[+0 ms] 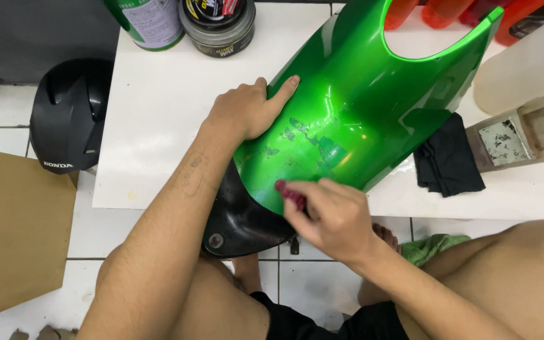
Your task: The person scrubs a green motorcycle fender with a small purple abrasive pad while holding it steady with the other hand. The fender is placed on a white table surrounded by various cleaning products and a helmet.
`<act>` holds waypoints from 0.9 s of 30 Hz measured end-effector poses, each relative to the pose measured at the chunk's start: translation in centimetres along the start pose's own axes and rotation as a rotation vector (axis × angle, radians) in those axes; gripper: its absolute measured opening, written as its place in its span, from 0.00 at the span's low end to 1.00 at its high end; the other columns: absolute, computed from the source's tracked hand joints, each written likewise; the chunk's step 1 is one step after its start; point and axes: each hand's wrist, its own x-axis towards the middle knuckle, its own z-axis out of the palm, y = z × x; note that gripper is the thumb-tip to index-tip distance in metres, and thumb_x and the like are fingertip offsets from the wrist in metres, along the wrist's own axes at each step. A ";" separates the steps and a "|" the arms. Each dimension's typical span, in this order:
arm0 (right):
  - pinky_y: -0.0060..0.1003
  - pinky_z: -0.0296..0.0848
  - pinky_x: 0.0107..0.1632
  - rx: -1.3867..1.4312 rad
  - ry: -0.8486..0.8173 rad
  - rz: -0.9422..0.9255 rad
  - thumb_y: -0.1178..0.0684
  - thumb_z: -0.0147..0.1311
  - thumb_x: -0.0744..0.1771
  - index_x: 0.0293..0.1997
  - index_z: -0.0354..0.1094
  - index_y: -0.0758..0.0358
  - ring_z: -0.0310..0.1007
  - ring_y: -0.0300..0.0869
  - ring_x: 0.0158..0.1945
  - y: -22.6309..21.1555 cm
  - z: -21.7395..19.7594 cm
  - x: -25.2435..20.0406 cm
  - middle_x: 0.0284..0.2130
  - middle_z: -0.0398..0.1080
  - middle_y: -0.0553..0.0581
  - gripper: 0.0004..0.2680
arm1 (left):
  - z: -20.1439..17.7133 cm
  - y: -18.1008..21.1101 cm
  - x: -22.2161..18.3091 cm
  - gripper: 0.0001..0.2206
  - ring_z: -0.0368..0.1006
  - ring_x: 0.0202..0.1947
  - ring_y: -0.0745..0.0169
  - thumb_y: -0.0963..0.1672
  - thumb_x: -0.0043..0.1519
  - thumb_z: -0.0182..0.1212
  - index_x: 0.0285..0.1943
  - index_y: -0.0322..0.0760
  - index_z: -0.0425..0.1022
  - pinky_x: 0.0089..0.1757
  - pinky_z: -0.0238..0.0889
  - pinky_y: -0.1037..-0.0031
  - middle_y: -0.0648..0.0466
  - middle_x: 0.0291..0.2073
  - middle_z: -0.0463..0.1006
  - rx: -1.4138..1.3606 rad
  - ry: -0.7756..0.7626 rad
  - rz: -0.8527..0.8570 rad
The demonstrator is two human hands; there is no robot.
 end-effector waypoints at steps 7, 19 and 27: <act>0.34 0.70 0.25 0.017 -0.044 -0.013 0.56 0.64 0.63 0.40 0.78 0.60 0.67 0.44 0.17 2.6 -1.5 -0.7 0.09 0.61 0.49 0.05 | -0.4 0.0 -0.3 0.49 0.74 0.56 0.31 0.68 0.59 0.17 0.68 0.33 0.68 0.54 0.62 0.47 0.35 0.53 0.78 -0.016 -0.020 -0.040; 0.35 0.65 0.23 -0.130 -0.045 -0.148 0.55 0.62 0.65 0.37 0.74 0.63 0.67 0.41 0.22 2.9 -2.2 -2.4 0.21 0.71 0.52 0.04 | -1.4 1.2 -0.1 0.47 0.72 0.56 0.31 0.67 0.58 0.19 0.64 0.33 0.68 0.53 0.60 0.48 0.35 0.53 0.77 -0.021 -0.068 -0.049; 0.31 0.70 0.25 -0.004 -0.082 0.087 0.58 0.63 0.62 0.35 0.75 0.59 0.66 0.42 0.17 3.3 -3.9 -2.0 0.09 0.62 0.48 0.03 | -0.8 1.1 -0.5 0.46 0.72 0.57 0.27 0.67 0.62 0.21 0.67 0.33 0.69 0.55 0.61 0.46 0.33 0.52 0.78 0.004 -0.045 -0.030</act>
